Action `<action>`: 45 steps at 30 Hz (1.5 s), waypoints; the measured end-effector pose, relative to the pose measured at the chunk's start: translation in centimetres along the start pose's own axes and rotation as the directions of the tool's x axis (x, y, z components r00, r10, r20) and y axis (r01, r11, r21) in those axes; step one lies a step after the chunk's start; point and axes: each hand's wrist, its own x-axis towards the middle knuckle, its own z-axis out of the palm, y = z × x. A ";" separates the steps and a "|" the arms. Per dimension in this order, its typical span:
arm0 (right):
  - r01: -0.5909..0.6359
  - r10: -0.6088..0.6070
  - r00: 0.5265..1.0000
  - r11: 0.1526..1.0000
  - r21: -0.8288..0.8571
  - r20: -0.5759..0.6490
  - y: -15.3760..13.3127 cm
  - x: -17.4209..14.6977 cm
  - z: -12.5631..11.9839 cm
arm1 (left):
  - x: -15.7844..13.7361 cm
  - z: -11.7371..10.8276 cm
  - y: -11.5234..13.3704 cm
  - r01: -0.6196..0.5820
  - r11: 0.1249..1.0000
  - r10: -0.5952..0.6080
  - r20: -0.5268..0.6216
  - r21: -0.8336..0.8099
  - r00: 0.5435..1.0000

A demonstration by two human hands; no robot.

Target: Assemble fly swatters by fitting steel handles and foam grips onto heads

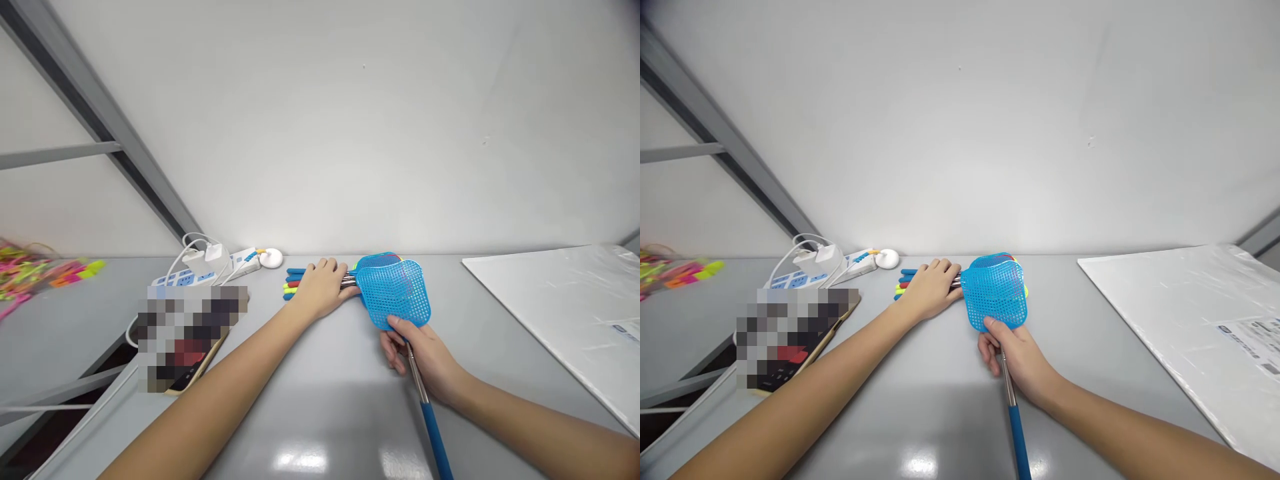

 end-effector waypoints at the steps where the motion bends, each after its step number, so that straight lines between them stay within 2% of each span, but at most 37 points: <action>1: -0.004 0.004 1.000 1.000 -0.007 -0.005 -0.1 0.0 0.0 | -0.1 -0.1 -0.1 -0.007 1.000 0.007 -0.001 -0.003 1.000; 6: -0.016 0.016 1.000 0.999 -0.042 0.008 -0.2 -0.2 0.0 | -1.1 -0.9 -0.3 -0.040 0.999 0.039 -0.020 -0.019 0.999; 10: -0.027 0.028 0.999 1.000 -0.013 0.034 0.3 -0.1 -0.2 | -3.2 -2.1 0.5 -0.074 0.996 0.073 -0.034 -0.038 0.997; 14: -0.041 0.039 0.998 0.999 0.022 0.052 0.4 0.0 -0.3 | -6.2 -3.2 2.2 -0.142 0.973 0.136 -0.045 -0.182 0.990; 16: -0.054 0.052 0.996 0.998 0.027 0.071 0.2 -0.1 -0.3 | -7.4 -3.5 2.7 -0.135 0.952 0.120 -0.072 -0.275 0.990; 18: -0.111 0.107 0.988 0.993 0.027 0.109 0.0 -0.2 -0.3 | -8.1 -3.6 3.0 -0.114 0.935 0.068 -0.146 -0.335 0.987; 20: -0.199 0.191 0.965 0.980 0.025 0.182 -0.2 -0.3 -0.5 | -8.3 -3.7 2.9 -0.131 0.941 0.050 -0.255 -0.313 0.966; 23: -0.299 0.280 0.897 0.954 0.001 0.343 -0.4 -0.3 -0.9 | -8.3 -4.0 2.7 -0.209 0.962 0.134 -0.364 -0.176 0.922; 25: -0.327 0.306 0.850 0.945 -0.026 0.429 -0.7 -0.2 -1.3 | -8.3 -4.4 2.5 -0.253 0.959 0.193 -0.356 -0.129 0.914; 28: -0.375 0.346 0.795 0.926 -0.045 0.498 -1.3 0.2 -1.8 | -8.3 -5.0 1.6 -0.298 0.941 0.238 -0.308 -0.163 0.921; 31: -0.407 0.376 0.769 0.911 -0.058 0.516 -2.0 0.5 -2.1 | -8.3 -5.3 0.1 -0.323 0.924 0.240 -0.348 -0.205 0.906; 35: -0.377 0.354 0.762 0.923 -0.075 0.542 -2.5 0.3 -2.2 | -8.2 -5.3 -1.2 -0.389 0.883 0.237 -0.466 -0.261 0.852; 37: -0.357 0.346 0.767 0.930 -0.088 0.540 -2.4 0.0 -2.1 | -8.3 -5.3 -1.0 -0.391 0.853 0.173 -0.519 -0.346 0.837; 40: -0.314 0.341 0.774 0.938 -0.144 0.533 -2.4 -0.6 -1.8 | -8.7 -5.5 0.1 -0.280 0.810 -0.046 -0.532 -0.515 0.845; 43: -0.202 0.318 0.776 0.943 -0.264 0.544 -3.1 -1.1 -1.4 | -9.2 -5.7 1.4 -0.120 0.717 -0.253 -0.416 -0.686 0.873; 45: -0.064 0.279 0.820 0.913 -0.403 0.501 -3.8 -1.3 -1.3 | -9.4 -5.7 1.9 -0.010 0.609 -0.356 -0.284 -0.793 0.890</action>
